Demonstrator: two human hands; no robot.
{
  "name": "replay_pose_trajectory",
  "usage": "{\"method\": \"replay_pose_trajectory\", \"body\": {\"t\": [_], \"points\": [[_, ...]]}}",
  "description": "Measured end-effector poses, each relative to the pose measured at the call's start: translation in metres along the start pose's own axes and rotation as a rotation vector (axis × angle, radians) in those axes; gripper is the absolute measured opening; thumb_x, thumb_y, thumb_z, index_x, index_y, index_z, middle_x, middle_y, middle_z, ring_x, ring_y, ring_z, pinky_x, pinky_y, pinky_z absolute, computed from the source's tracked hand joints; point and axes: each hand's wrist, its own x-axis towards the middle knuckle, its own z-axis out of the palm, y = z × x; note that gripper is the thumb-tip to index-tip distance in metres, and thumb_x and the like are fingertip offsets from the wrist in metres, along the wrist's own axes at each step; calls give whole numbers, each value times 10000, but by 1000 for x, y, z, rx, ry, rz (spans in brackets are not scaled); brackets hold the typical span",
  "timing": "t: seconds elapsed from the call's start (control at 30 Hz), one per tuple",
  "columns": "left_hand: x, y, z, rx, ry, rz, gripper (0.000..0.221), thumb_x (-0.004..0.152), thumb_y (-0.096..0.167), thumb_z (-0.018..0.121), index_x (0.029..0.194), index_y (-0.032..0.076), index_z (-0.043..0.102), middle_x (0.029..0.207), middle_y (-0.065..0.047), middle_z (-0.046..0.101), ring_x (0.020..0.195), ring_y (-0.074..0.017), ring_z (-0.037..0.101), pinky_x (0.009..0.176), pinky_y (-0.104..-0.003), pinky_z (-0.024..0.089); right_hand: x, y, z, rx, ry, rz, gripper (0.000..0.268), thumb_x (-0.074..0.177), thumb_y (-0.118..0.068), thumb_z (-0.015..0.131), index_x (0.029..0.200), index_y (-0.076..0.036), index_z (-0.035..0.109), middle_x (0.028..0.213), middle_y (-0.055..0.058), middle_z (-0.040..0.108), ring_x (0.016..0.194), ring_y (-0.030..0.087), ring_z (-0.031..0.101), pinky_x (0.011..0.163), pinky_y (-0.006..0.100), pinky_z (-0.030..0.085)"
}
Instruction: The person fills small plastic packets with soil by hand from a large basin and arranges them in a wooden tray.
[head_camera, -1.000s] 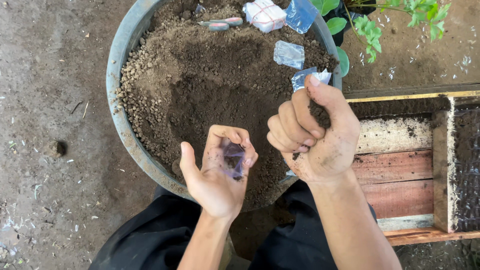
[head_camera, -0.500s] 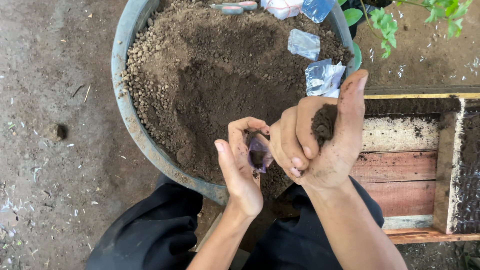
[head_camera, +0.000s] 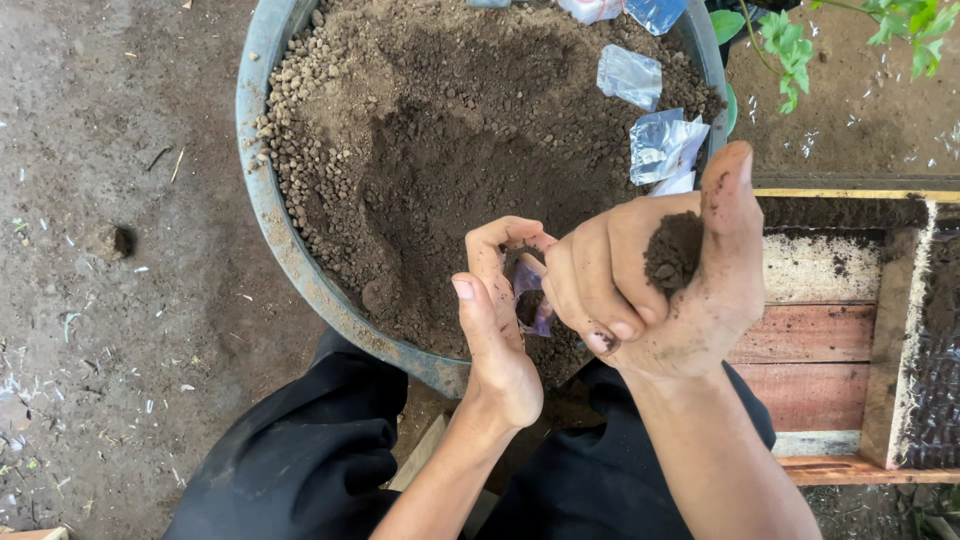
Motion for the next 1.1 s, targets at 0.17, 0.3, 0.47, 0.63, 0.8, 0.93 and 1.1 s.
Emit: {"method": "replay_pose_trajectory", "body": {"t": [0.17,0.3,0.47,0.63,0.8,0.93,1.1], "points": [[-1,1,1,28,-4,25,624,816,584,142,1017,66,424,929,-54,447,880,-121,403,788,-264,324,0,5,-2,-84,43,-6,539,818,-437,258,396,-109,330,342,40,286,282,154,228,336,253,230],[-2,4,1,67,14,-63,688,753,649,145,1030,88,430,939,-34,466,740,-94,426,529,-224,319,-1,6,-1,-43,-44,3,459,848,-346,280,445,-126,284,392,-4,231,357,114,152,390,261,159],[-3,5,-1,73,-19,-13,692,770,652,137,1080,81,378,976,-60,427,854,-116,418,699,-253,324,-1,5,3,-102,-22,-28,497,856,-355,254,429,-111,331,360,23,301,298,142,252,353,263,231],[-4,3,-2,69,-12,22,702,783,652,143,1124,73,348,1036,-71,402,850,-108,398,738,-267,335,-1,4,3,-105,10,-37,482,827,-374,325,441,-89,375,386,45,344,309,160,300,350,277,261],[-5,3,-2,66,-14,84,664,819,619,145,1122,59,334,1040,-86,388,963,-133,385,839,-278,326,-1,5,2,-32,19,-17,434,792,-354,361,449,-90,330,391,43,284,347,148,206,383,279,186],[-6,3,-2,80,7,87,669,814,631,140,1119,72,345,1031,-73,398,936,-121,385,807,-270,325,-3,4,1,-71,12,-17,455,787,-410,376,458,-96,349,399,37,305,359,148,226,393,277,217],[-7,3,-2,107,10,102,677,819,628,124,1129,66,338,1057,-74,389,989,-124,369,854,-272,305,-3,4,2,-44,-36,-23,464,792,-413,414,463,-88,368,404,43,325,358,151,250,403,291,226]]}}
